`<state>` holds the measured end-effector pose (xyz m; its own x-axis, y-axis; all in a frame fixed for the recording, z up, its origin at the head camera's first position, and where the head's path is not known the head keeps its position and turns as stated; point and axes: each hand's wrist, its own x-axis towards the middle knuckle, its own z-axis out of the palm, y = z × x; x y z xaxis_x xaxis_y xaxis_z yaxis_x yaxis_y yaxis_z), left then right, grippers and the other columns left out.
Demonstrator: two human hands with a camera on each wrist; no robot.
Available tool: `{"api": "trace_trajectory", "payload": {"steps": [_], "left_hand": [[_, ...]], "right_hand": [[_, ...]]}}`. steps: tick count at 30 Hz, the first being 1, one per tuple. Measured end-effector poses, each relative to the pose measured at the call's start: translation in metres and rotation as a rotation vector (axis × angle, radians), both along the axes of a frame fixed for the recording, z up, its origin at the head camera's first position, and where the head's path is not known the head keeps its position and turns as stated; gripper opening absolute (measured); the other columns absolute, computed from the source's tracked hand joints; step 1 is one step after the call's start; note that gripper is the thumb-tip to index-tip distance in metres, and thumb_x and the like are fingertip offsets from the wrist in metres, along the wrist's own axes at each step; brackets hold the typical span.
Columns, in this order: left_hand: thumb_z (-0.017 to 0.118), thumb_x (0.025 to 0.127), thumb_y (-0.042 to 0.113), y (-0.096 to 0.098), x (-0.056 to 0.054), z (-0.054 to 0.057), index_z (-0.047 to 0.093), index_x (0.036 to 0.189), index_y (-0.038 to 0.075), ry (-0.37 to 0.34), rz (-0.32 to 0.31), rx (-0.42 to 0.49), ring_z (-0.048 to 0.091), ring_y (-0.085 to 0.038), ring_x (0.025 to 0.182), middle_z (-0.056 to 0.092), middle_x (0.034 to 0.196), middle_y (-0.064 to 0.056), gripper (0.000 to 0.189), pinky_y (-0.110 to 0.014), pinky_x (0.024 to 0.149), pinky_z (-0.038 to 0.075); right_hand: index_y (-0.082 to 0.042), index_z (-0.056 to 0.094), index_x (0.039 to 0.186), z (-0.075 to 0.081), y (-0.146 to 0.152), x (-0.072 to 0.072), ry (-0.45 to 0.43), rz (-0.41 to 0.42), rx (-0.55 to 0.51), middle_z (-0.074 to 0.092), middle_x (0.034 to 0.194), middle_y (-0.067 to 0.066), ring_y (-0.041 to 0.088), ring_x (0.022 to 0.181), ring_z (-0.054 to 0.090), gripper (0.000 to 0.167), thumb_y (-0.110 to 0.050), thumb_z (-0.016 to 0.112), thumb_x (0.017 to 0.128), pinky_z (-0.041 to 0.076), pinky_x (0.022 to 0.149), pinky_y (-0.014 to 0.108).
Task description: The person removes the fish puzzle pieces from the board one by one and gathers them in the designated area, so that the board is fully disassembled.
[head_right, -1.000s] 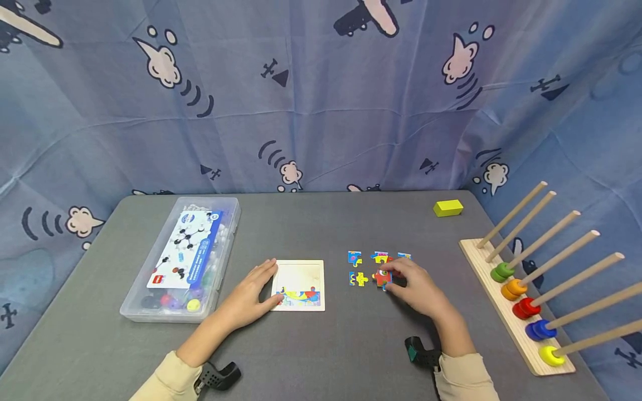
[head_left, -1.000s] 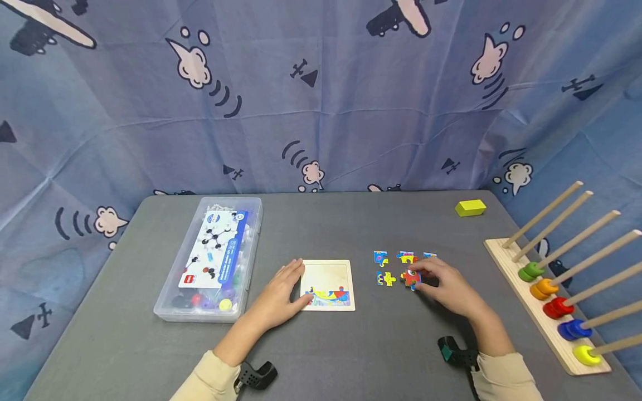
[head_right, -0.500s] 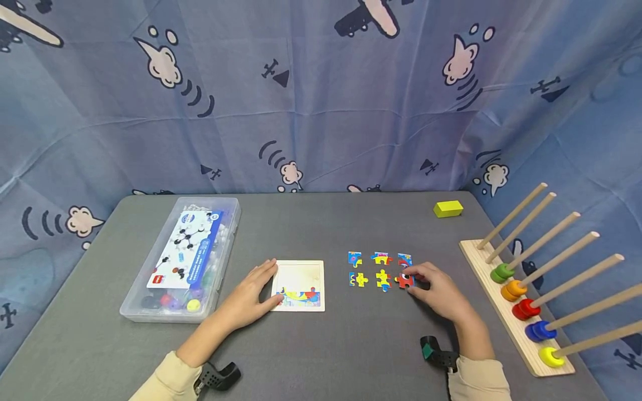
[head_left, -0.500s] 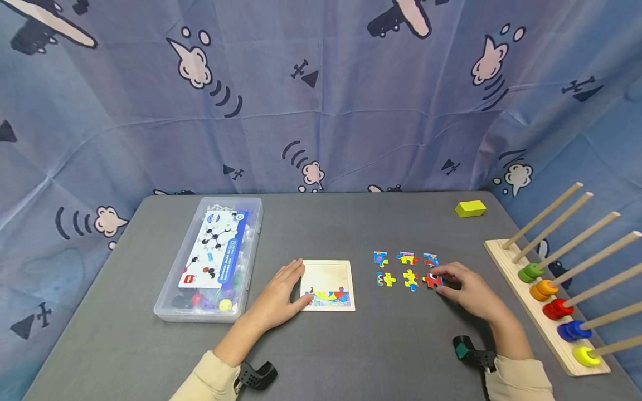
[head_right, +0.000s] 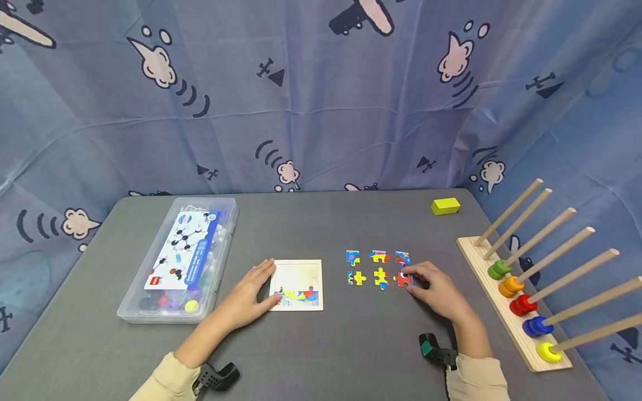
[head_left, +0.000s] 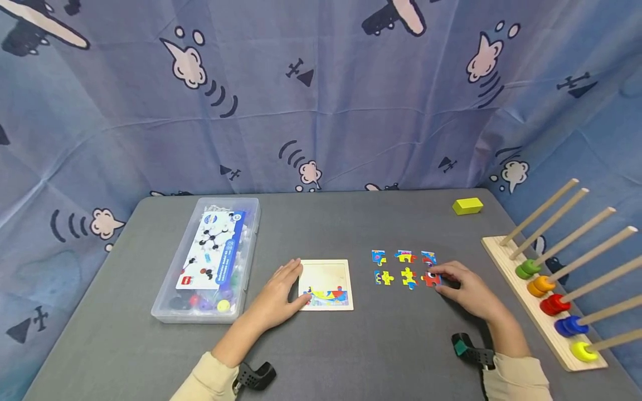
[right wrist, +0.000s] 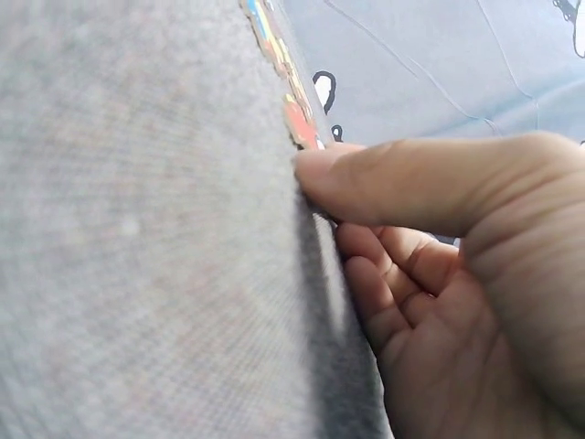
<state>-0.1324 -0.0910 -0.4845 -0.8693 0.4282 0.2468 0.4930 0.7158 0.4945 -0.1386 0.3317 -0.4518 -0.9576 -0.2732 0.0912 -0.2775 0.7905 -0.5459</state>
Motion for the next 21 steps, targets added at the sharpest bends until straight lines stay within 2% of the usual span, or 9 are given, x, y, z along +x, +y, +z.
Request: {"api": "trace_trajectory", "payload": {"steps": [7, 21], "left_hand": [[0.066, 0.087, 0.034, -0.0015, 0.0001, 0.0017, 0.046, 0.136, -0.005, 0.002, -0.002, 0.0, 0.036, -0.031, 0.138, 0.043, 0.145, -0.018, 0.066, -0.044, 0.117, 0.028], [0.065, 0.087, 0.036, -0.0006, 0.0004, 0.0004, 0.046, 0.137, -0.004, -0.005, 0.001, -0.002, 0.036, -0.031, 0.138, 0.042, 0.146, -0.017, 0.067, -0.044, 0.117, 0.028]], "right_hand": [[-0.007, 0.066, 0.115, -0.0049, 0.0024, -0.0009, 0.026, 0.02, -0.059, 0.057, 0.111, 0.009, 0.002, 0.096, 0.046, 0.032, -0.011, 0.071, 0.084, 0.04, 0.077, 0.013], [-0.005, 0.064, 0.118, -0.0035, 0.0036, 0.0003, -0.019, -0.021, -0.091, 0.058, 0.114, 0.012, -0.003, 0.097, 0.047, 0.035, -0.017, 0.071, 0.085, 0.041, 0.079, 0.012]]}}
